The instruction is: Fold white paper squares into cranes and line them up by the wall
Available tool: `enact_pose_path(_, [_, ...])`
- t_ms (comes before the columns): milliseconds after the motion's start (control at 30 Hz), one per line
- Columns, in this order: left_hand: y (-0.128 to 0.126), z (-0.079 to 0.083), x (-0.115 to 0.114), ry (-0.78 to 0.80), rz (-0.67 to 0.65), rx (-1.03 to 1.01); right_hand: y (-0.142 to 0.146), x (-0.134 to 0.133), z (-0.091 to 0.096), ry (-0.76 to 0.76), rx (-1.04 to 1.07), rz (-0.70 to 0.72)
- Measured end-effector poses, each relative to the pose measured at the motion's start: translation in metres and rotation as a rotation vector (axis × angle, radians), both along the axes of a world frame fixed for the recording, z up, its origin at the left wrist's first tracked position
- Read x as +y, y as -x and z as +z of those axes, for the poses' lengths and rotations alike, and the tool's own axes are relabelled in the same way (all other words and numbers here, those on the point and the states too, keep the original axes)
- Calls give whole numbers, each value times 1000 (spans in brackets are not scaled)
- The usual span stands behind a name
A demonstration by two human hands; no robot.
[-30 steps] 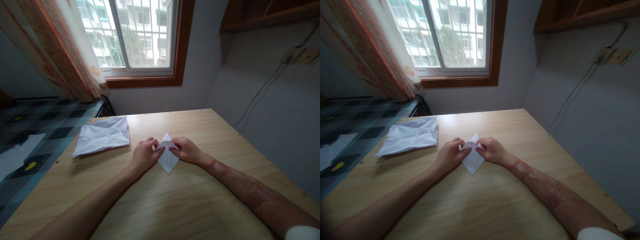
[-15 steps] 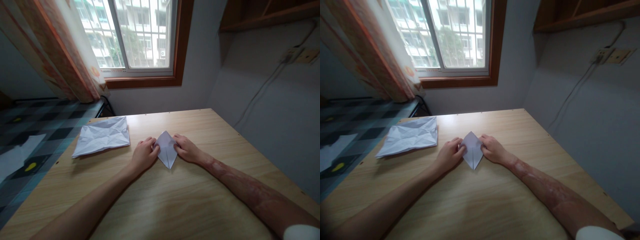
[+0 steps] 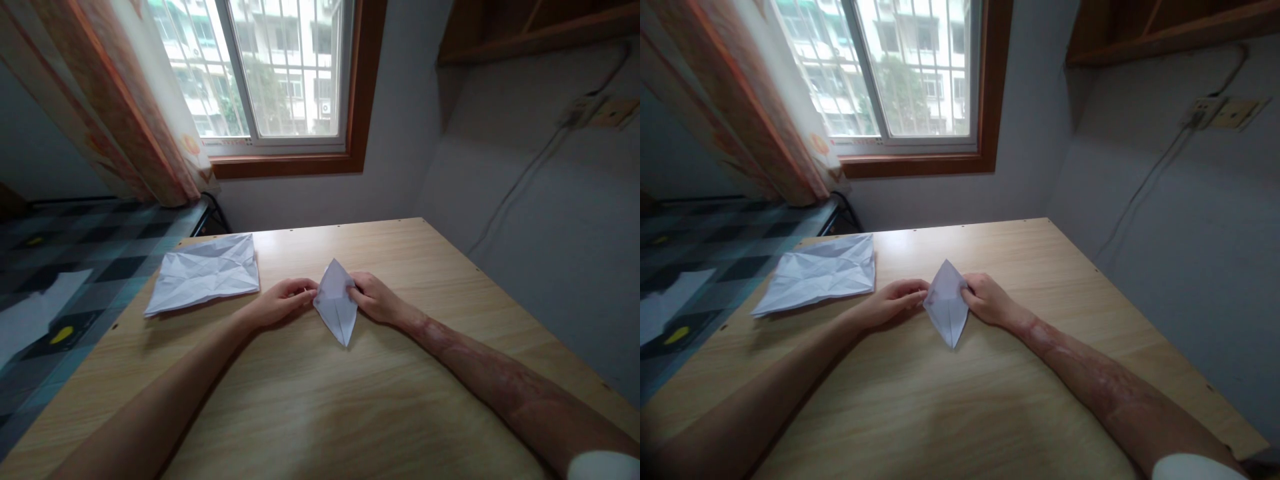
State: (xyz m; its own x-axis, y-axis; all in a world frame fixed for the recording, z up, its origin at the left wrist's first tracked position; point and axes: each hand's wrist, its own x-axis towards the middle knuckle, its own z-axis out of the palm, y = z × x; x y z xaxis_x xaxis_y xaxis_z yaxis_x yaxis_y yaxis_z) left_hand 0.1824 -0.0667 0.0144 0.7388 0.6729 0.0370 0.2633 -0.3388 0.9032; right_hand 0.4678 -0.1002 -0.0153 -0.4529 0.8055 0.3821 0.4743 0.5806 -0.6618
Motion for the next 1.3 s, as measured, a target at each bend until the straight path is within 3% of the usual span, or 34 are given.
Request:
enact_pose_path(167, [4, 3, -2, 78, -4, 6, 0, 0, 1, 0, -2, 1])
enact_pose_path(467, [-8, -13, -4, -261, 113, 89, -3, 1, -1, -37, -46, 14])
enact_pose_path(767, [-6, -10, -5, -313, 135, 101, -11, -5, 16, 115, 45, 209])
enact_pose_path(1133, [-7, -11, -4, -316, 93, 90, -1, -6, 2, 77, 21, 53])
enact_pose_path(1300, [-10, -16, -5, -435, 148, 153, 0, -6, 2, 26, 2, 43])
